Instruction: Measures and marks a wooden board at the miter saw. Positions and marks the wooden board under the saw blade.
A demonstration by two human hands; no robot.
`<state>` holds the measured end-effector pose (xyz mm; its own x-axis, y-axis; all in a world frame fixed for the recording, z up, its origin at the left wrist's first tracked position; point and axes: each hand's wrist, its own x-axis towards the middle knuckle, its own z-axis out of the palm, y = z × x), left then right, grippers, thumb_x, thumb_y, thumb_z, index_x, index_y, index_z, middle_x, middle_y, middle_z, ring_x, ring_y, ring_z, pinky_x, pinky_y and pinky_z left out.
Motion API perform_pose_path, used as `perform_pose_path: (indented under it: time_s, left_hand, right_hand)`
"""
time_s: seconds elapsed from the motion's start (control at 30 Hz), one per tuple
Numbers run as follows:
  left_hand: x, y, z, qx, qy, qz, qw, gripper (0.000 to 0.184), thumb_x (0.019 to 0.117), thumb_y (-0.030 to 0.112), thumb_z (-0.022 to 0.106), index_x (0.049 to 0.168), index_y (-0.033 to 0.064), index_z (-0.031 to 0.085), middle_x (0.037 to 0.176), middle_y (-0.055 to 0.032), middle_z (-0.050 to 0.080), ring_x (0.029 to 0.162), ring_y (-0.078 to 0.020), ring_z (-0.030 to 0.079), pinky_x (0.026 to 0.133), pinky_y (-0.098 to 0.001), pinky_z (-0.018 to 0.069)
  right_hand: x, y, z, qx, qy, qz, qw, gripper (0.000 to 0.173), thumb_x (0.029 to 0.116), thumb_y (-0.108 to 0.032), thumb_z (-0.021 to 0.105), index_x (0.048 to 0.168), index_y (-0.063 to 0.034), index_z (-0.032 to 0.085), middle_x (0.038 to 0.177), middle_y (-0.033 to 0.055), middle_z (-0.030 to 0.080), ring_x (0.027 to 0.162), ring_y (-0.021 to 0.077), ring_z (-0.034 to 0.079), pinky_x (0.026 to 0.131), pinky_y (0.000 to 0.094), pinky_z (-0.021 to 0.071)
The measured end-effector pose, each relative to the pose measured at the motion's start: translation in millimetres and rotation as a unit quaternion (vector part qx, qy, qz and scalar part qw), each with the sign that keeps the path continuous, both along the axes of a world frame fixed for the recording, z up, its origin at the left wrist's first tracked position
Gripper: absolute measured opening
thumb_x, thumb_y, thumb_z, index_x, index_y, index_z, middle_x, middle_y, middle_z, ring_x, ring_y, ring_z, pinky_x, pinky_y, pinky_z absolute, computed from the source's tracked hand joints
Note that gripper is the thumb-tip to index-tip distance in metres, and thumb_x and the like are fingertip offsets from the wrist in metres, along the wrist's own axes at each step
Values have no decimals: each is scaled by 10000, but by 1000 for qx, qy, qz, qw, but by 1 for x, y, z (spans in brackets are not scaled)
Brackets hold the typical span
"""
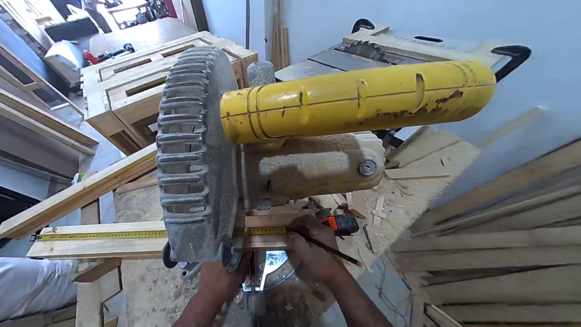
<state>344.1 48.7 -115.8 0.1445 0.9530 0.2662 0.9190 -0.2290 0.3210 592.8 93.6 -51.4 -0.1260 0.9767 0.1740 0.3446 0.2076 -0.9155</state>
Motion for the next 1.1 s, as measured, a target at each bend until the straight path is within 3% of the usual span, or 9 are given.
perform_pose_path:
  time_s: [0.17,0.3,0.4,0.5,0.57,0.73,0.87,1.1]
  left_hand:
    - [1,2,2,-4,-3,7,1000,501,996,475,538,1448,271,603,1403,-31,647,1315,-215,595,1120,-495,461]
    - [5,1,12,-48,-7,21,999,556,959,486,586,1432,195,614,1332,-60,684,1266,-250,627,1107,-518,462]
    - [5,1,13,-41,-6,16,999,546,944,456,619,1393,145,637,1268,-86,711,1217,-277,656,1071,-538,487]
    - [5,0,12,-23,-7,17,1000,516,931,405,633,1382,154,647,1239,-84,722,1192,-285,669,1036,-541,511]
    - [7,-1,11,-13,-4,19,1000,494,927,376,639,1364,147,661,1204,-96,732,1160,-300,685,999,-541,536]
    - [8,-1,17,29,3,-5,1000,403,939,258,629,1321,148,695,1156,-107,746,1090,-323,713,936,-551,566]
    - [5,-1,17,64,25,-17,997,362,954,250,622,1298,178,707,1122,-86,755,1054,-294,726,903,-516,584]
    - [2,0,12,69,37,-23,997,397,950,252,621,1337,192,688,1123,-75,756,1045,-283,728,884,-506,590]
  right_hand:
    - [-18,8,-3,-35,-34,61,997,95,916,-209,613,912,-185,704,800,-76,661,715,32,627,655,263,547]
    - [-34,11,-2,-61,-64,65,994,80,919,-251,623,922,-201,685,776,-74,653,705,49,627,659,305,546]
    - [-39,13,-11,-36,-49,80,995,100,935,-232,619,929,-192,710,771,-76,672,696,33,636,649,276,554]
    - [-40,14,-9,-61,-73,76,993,101,930,-245,621,919,-201,711,782,-76,675,715,39,642,678,295,556]
    - [-42,14,-8,-68,-90,71,991,57,910,-247,628,905,-208,669,735,-74,637,665,51,615,636,309,535]
    - [-46,9,-13,-13,-68,77,995,75,886,-185,640,841,-171,697,732,-73,636,659,18,593,616,248,515]
    - [-47,9,-23,33,-36,96,994,107,906,-151,636,842,-145,722,755,-62,661,698,10,621,641,229,540]
    - [-45,11,-27,29,-32,106,993,120,917,-167,633,865,-158,740,797,-70,689,739,6,638,676,238,552]
